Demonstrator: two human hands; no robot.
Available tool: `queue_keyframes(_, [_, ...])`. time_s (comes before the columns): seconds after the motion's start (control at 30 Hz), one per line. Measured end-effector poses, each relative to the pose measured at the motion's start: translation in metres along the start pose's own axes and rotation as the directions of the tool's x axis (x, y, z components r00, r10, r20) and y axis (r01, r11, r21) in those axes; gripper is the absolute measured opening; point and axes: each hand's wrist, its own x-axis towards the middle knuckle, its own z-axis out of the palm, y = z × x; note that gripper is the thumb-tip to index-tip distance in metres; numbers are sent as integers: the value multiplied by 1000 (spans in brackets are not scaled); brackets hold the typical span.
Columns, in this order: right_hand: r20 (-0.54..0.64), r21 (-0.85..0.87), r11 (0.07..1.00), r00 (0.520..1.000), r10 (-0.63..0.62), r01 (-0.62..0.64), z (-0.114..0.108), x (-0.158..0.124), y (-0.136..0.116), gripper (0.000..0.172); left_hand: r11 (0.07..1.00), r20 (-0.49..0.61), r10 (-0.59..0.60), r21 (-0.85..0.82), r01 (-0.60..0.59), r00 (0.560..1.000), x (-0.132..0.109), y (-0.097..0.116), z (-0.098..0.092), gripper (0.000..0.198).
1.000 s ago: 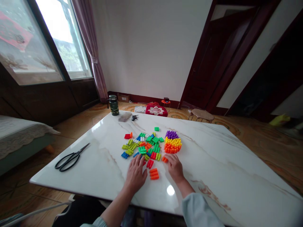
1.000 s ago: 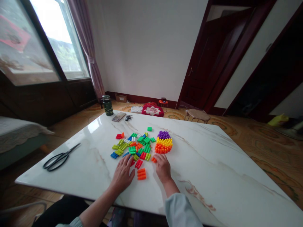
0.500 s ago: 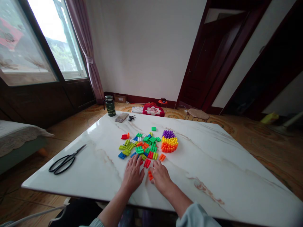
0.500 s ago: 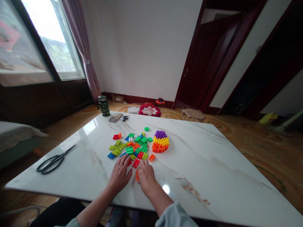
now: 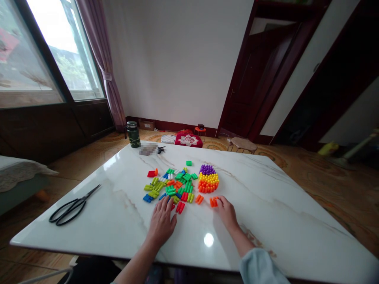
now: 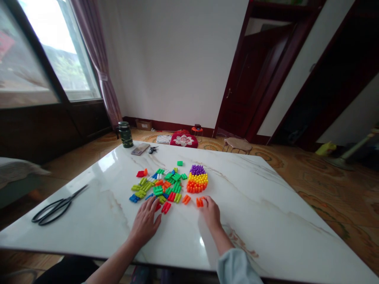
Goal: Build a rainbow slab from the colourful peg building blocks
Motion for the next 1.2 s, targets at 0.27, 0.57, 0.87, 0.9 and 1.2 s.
queue_keyframes(0.27, [-138,10,976,967,216,-217,-10,52,42,33,999,-15,13,34,-13,1000,1,-2,2,54])
queue_keyframes(0.57, [-214,-226,962,971,103,-151,-5,42,15,51,1000,-34,5,-9,-6,999,0,-2,1,58])
queue_keyframes(0.87, [-42,-512,857,998,42,-58,-11,55,-1,22,1000,-15,13,10,-12,1000,1,-3,1,56])
queue_keyframes(0.9, [-25,-526,847,997,69,-72,-10,58,-2,23,1000,-19,13,10,-13,1000,1,-3,1,55])
queue_keyframes(1.2, [-93,-365,914,984,155,-178,-5,71,10,44,1000,-14,9,9,-9,1000,0,-3,2,56])
